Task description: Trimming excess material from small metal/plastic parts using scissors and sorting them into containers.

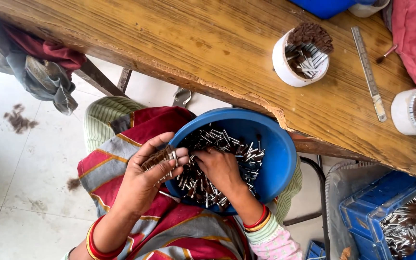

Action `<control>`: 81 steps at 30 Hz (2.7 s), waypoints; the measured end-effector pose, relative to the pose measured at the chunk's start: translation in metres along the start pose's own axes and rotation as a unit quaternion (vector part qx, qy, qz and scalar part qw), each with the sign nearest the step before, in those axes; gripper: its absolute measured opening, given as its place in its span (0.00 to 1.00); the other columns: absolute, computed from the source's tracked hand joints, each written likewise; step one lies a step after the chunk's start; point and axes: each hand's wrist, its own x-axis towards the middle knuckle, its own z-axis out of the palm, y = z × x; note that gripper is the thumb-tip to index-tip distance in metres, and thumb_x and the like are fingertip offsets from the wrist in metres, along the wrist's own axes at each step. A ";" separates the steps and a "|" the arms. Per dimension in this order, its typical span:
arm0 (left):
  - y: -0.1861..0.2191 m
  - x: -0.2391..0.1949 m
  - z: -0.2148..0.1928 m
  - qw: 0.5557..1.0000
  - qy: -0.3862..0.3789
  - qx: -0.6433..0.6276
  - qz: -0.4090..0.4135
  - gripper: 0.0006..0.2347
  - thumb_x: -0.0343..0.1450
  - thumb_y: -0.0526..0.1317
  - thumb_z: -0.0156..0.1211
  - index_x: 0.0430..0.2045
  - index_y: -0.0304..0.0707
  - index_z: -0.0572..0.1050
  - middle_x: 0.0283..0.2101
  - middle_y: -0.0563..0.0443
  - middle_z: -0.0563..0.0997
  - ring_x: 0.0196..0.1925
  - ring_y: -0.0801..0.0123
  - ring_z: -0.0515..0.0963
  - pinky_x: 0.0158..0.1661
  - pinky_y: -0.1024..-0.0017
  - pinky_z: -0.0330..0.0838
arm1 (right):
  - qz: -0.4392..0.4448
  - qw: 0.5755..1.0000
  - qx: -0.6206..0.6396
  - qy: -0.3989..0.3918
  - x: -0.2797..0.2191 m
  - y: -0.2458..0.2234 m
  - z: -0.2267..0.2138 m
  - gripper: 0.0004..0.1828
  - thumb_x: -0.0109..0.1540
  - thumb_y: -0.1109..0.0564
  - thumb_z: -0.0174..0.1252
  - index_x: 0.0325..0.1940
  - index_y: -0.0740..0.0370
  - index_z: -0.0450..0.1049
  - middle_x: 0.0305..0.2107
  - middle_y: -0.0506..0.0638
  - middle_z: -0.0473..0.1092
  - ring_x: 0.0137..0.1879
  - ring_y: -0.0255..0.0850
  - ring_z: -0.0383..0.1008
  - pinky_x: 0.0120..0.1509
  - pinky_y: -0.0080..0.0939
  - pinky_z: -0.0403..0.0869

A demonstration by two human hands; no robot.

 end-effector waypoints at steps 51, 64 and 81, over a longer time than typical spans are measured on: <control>-0.065 0.025 0.043 0.981 -0.131 0.035 -0.136 0.26 0.69 0.25 0.59 0.65 0.37 0.66 0.47 0.45 0.83 0.47 0.66 0.84 0.48 0.68 0.81 | 0.102 0.832 0.541 0.073 -0.060 0.038 -0.043 0.10 0.71 0.58 0.56 0.42 0.68 0.77 0.29 0.48 0.73 0.32 0.32 0.71 0.37 0.33 0.70; -0.061 0.021 0.047 0.976 -0.177 0.106 -0.077 0.30 0.69 0.25 0.60 0.68 0.43 0.62 0.47 0.48 0.82 0.46 0.70 0.83 0.43 0.71 0.82 | 0.118 0.878 0.462 0.049 -0.058 0.024 -0.052 0.14 0.67 0.53 0.61 0.47 0.68 0.78 0.25 0.44 0.70 0.30 0.27 0.68 0.32 0.29 0.67; -0.054 0.024 0.050 0.976 -0.169 0.107 -0.088 0.31 0.69 0.25 0.61 0.69 0.44 0.62 0.44 0.45 0.84 0.44 0.68 0.85 0.44 0.71 0.83 | 0.155 0.829 0.538 0.017 -0.061 0.035 -0.039 0.05 0.64 0.60 0.61 0.41 0.65 0.79 0.30 0.44 0.72 0.35 0.28 0.74 0.38 0.29 0.74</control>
